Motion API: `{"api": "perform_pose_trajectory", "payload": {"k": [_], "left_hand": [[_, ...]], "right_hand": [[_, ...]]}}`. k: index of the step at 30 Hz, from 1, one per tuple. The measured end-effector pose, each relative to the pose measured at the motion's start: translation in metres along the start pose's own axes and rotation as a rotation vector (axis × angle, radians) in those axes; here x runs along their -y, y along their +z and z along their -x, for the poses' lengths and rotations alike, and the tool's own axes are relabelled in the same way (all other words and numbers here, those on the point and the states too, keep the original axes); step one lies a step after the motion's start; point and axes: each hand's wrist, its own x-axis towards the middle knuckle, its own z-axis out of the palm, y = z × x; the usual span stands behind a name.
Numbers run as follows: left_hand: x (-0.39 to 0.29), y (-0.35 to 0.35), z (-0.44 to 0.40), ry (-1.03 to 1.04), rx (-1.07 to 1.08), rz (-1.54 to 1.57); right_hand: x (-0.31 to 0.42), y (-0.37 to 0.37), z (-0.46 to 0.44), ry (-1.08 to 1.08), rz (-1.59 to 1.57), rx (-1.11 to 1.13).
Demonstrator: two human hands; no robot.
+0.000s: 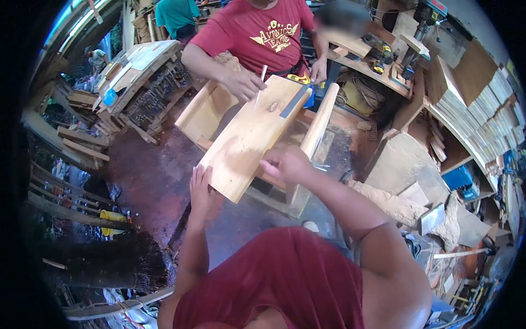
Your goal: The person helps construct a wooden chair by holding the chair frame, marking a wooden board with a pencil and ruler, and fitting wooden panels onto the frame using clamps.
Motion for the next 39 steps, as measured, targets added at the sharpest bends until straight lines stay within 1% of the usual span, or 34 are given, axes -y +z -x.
{"api": "perform_pose_trajectory", "payload": {"k": [1, 3, 4, 5, 6, 7, 8, 10, 12, 14, 16, 18, 19, 21, 22, 24, 25, 27, 28, 30, 31, 33, 36, 37, 39], "left_hand": [[-0.005, -0.002, 0.005, -0.009, -0.005, -0.021], [-0.017, 0.001, 0.025, -0.035, -0.026, 0.165], [-0.023, 0.005, 0.034, -0.059, -0.023, 0.148], [-0.030, 0.011, 0.044, -0.142, -0.030, 0.228], [-0.035, 0.020, 0.059, -0.234, -0.038, 0.308], [-0.029, 0.047, 0.075, -0.281, -0.069, 0.298], [-0.033, 0.058, 0.092, -0.319, -0.076, 0.282], [-0.047, 0.075, 0.132, -0.401, 0.157, 0.383], [-0.042, 0.118, 0.198, -0.504, 0.405, 0.274], [-0.063, 0.120, 0.245, -0.657, 0.655, 0.396], [-0.059, 0.154, 0.325, -0.704, 0.780, 0.440], [-0.086, 0.141, 0.360, -0.917, 0.919, 0.467], [-0.094, 0.141, 0.374, -0.919, 0.920, 0.471], [-0.105, 0.139, 0.404, -1.107, 0.986, 0.523], [-0.100, 0.150, 0.424, -1.105, 0.984, 0.526], [-0.082, 0.183, 0.453, -0.883, 0.997, 0.525], [-0.088, 0.174, 0.438, -0.881, 0.995, 0.525], [-0.104, 0.144, 0.378, -1.135, 0.831, 0.577], [-0.099, 0.147, 0.367, -1.133, 0.824, 0.573], [-0.090, 0.151, 0.346, -1.031, 0.634, 0.589], [-0.089, 0.145, 0.330, -1.029, 0.629, 0.584], [-0.092, 0.133, 0.299, -1.003, 0.535, 0.628], [-0.098, 0.113, 0.271, -0.983, 0.555, 0.583], [-0.095, 0.114, 0.272, -0.981, 0.551, 0.580], [-0.088, 0.119, 0.276, -0.930, 0.619, 0.541]], "right_hand": [[0.002, -0.004, 0.000, -0.004, -0.021, 0.031], [-0.001, -0.003, 0.004, -0.008, -0.046, 0.033], [-0.003, -0.003, 0.005, -0.002, -0.050, 0.040], [-0.006, -0.008, 0.005, -0.081, -0.057, 0.071], [-0.006, -0.010, 0.006, -0.096, -0.086, 0.094], [-0.006, -0.011, 0.006, -0.123, -0.133, 0.074], [-0.006, -0.013, 0.005, -0.152, -0.178, 0.052], [-0.009, -0.016, 0.006, -0.183, -0.216, 0.131], [-0.011, -0.019, 0.005, -0.209, -0.233, 0.204], [-0.009, -0.020, 0.004, -0.346, -0.284, 0.041], [-0.013, -0.017, 0.003, -0.358, -0.284, 0.056], [-0.013, -0.018, 0.003, -0.384, -0.282, 0.074], [-0.013, -0.020, 0.004, -0.386, -0.272, 0.084], [-0.015, -0.019, 0.005, -0.387, -0.274, 0.104], [-0.015, -0.019, 0.005, -0.386, -0.276, 0.117], [-0.016, -0.018, 0.006, -0.378, -0.264, 0.131], [-0.016, -0.018, 0.007, -0.371, -0.252, 0.145], [-0.018, -0.015, 0.009, -0.360, -0.247, 0.151], [-0.018, -0.014, 0.009, -0.348, -0.245, 0.159], [-0.017, -0.016, 0.008, -0.343, -0.226, 0.179], [-0.017, -0.017, 0.008, -0.332, -0.206, 0.205], [-0.017, -0.016, 0.009, -0.335, -0.203, 0.187], [-0.015, -0.016, 0.009, -0.323, -0.194, 0.162], [-0.013, -0.017, 0.009, -0.310, -0.190, 0.154], [-0.013, -0.015, 0.010, -0.311, -0.189, 0.146]]}}
